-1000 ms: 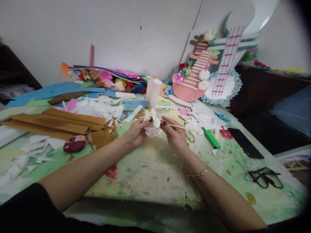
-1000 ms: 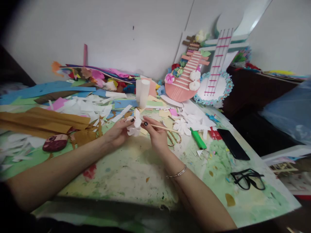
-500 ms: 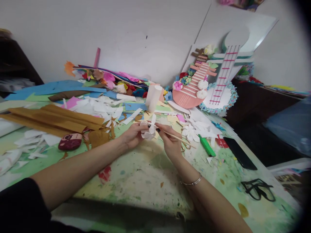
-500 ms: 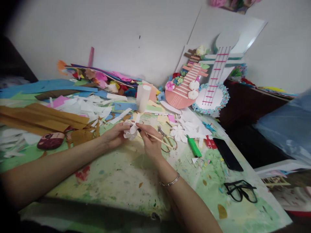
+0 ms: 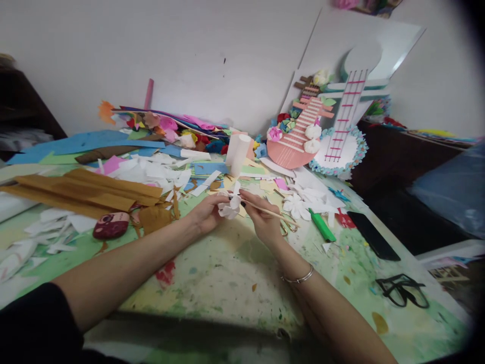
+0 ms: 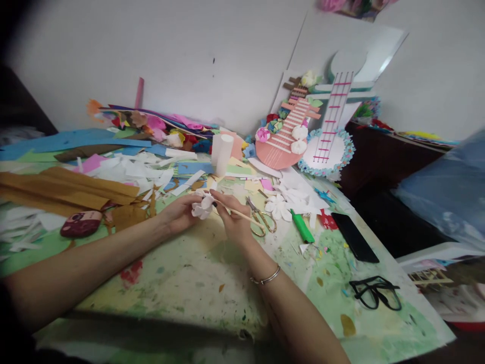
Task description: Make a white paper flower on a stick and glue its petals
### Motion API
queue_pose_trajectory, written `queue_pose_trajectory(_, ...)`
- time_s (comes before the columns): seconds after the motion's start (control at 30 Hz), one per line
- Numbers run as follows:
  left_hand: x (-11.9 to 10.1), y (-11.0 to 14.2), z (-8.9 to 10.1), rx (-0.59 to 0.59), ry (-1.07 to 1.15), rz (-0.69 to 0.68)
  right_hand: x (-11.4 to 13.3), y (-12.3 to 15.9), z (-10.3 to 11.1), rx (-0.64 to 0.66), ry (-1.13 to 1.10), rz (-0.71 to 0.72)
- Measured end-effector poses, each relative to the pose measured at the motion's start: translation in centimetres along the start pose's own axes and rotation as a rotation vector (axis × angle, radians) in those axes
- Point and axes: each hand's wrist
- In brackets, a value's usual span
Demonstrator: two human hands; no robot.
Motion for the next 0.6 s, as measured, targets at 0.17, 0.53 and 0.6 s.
queue_pose_trajectory(0.17, -0.16, 0.23, 0.06, -0.006, -0.021, 0.022, 0.26, 0.10, 0.21, 0.038, 0.122, 0.062)
queue_pose_trajectory(0.53, -0.60, 0.52, 0.06, -0.016, 0.004, 0.083, 0.99, -0.17, 0.28, 0.087, 0.280, 0.194)
queue_pose_trajectory(0.6, -0.58, 0.52, 0.08, -0.022, 0.011, 0.095, 0.96, -0.20, 0.35, 0.103, 0.302, 0.209)
Point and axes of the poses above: each hand's wrist, its own y-axis away from the middle knuckle, its own z-axis out of the back of the hand, x = y × z, and after that the axes turned 6 degrees about -z, right-handed
